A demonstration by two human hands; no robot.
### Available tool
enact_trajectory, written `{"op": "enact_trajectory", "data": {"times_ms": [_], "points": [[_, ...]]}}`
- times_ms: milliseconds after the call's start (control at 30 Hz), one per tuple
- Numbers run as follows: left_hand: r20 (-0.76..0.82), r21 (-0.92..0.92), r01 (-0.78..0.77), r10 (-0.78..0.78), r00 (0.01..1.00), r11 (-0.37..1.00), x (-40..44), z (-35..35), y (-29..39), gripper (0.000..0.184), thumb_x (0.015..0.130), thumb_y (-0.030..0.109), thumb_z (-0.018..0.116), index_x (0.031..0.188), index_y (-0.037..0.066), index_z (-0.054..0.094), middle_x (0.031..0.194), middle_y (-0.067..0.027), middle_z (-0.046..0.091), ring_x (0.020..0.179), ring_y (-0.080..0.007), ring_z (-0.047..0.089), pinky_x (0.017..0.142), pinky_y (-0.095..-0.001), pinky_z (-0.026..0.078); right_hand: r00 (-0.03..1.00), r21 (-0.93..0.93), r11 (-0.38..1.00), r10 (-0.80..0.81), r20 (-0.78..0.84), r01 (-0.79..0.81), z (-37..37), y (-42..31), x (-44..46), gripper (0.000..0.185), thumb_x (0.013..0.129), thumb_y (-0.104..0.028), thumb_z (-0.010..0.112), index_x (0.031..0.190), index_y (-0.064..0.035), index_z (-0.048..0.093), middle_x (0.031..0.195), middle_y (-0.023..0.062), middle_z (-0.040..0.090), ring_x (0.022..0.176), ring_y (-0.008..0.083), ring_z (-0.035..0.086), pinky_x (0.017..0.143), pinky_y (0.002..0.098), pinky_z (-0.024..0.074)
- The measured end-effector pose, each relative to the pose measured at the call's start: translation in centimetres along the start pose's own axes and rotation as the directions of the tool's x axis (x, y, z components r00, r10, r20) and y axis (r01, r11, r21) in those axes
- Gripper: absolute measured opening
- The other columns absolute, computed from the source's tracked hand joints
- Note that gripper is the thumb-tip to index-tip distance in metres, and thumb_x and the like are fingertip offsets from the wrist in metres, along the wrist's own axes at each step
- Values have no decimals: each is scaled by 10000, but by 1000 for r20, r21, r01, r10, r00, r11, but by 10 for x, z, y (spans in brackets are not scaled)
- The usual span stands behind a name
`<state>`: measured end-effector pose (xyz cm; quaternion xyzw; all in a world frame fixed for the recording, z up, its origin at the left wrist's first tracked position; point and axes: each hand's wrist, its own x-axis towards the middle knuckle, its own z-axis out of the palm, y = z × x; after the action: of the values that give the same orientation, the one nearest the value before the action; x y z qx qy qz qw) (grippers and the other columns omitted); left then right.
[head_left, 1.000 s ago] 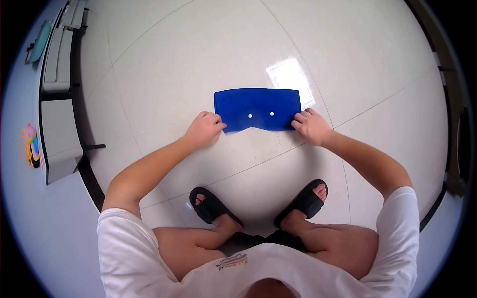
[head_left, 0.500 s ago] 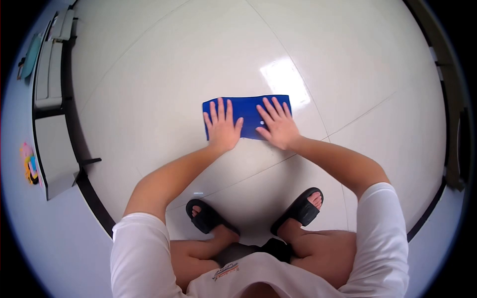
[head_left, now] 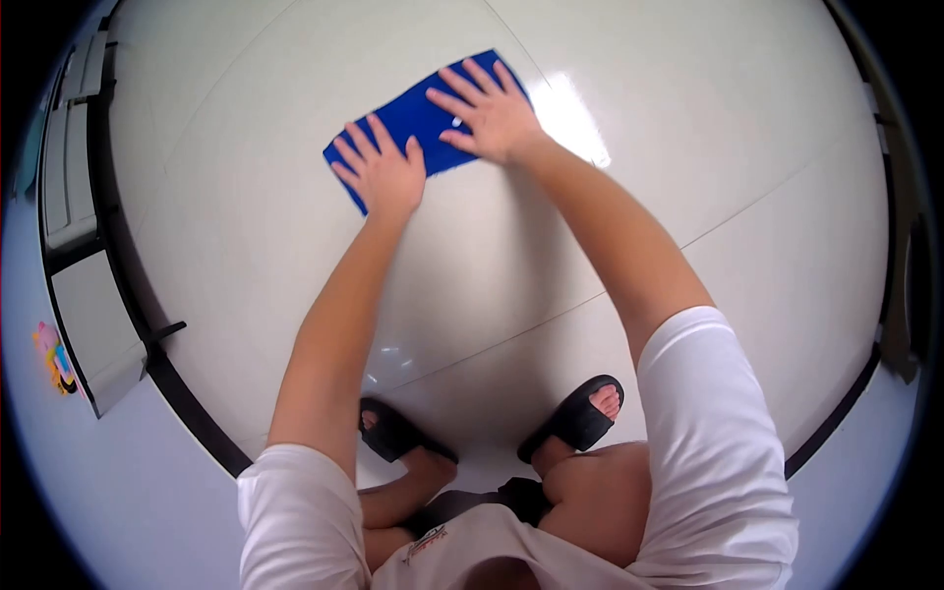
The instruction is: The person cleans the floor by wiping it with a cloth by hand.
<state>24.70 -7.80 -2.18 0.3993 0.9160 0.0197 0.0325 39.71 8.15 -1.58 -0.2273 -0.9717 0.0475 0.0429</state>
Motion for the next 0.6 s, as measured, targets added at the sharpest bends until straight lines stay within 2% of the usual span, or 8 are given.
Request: {"op": "enact_trajectory", "data": {"times_ms": [33, 133, 200, 267, 333, 400, 467, 600], "points": [[-50, -43, -5, 2, 999, 999, 9, 5, 9, 840, 1057, 551, 492, 1705, 59, 280, 1771, -288, 166, 1626, -541, 99, 1269, -718, 22, 1000, -47, 999, 19, 12, -18, -1, 9, 1, 710, 1056, -710, 413, 1688, -390, 361, 1792, -2, 275, 1657, 297, 215, 1334, 582, 95], [9, -30, 37, -37, 999, 999, 26, 5, 48, 827, 1088, 576, 403, 1731, 94, 205, 1791, -269, 105, 1645, -514, 35, 1287, -680, -3, 996, -115, 990, 84, 12, -82, -4, 43, -4, 688, 1066, -692, 416, 1691, -416, 337, 1795, -17, 266, 1660, 277, 207, 1341, 560, 104], [11, -8, -13, 13, 1000, 1000, 25, 6, 72, 817, 1089, 573, 401, 1739, 123, 197, 1798, -248, 96, 1654, -485, 35, 1296, -664, -6, 991, -130, 982, 135, -3, -134, -8, 60, -19, 676, 1068, -675, 431, 1688, -420, 341, 1790, -14, 276, 1657, 275, 216, 1343, 555, 105], [28, -9, -104, 104, 994, 995, 12, 3, 87, 798, 1089, 571, 403, 1742, 156, 207, 1799, -242, 98, 1656, -478, 37, 1298, -661, -3, 985, -97, 980, 170, -16, -171, -10, 71, -45, 666, 1071, -648, 450, 1687, -418, 342, 1784, -4, 290, 1651, 291, 229, 1339, 564, 132], [-61, -26, -225, 223, 973, 974, -5, 9, 94, 768, 1070, 535, 449, 1726, 169, 286, 1790, -244, 154, 1646, -488, 103, 1288, -692, 26, 978, -103, 973, 207, -23, -208, -14, 71, -80, 667, 1072, -635, 458, 1689, -412, 338, 1784, 9, 288, 1650, 315, 227, 1334, 577, 143], [-19, -27, -340, 340, 940, 940, -25, 5, 96, 773, 1070, 538, 474, 1725, 173, 288, 1790, -244, 147, 1646, -488, 97, 1290, -685, 36, 967, -20, 966, 256, -17, -256, -18, 60, -119, 669, 1064, -589, 504, 1683, -368, 378, 1775, 56, 301, 1641, 356, 239, 1322, 611, 142], [2, -32, -440, 440, 898, 898, -53, -2, 94, 754, 1056, 512, 510, 1708, 171, 342, 1778, -251, 187, 1637, -497, 130, 1287, -690, 56, 950, 39, 950, 311, -13, -310, -25, 39, -160, 668, 1052, -557, 543, 1667, -326, 423, 1765, 95, 313, 1632, 384, 248, 1312, 634, 139], [42, -150, -573, 585, 810, 805, -130, -15, 74, 763, 989, 448, 604, 1669, 153, 424, 1744, -273, 262, 1597, -528, 223, 1261, -725, 122, 932, 144, 923, 343, 115, -358, -44, -23, -250, 681, 1030, -491, 607, 1656, -273, 452, 1760, 156, 294, 1620, 442, 238, 1295, 668, 131]]}}
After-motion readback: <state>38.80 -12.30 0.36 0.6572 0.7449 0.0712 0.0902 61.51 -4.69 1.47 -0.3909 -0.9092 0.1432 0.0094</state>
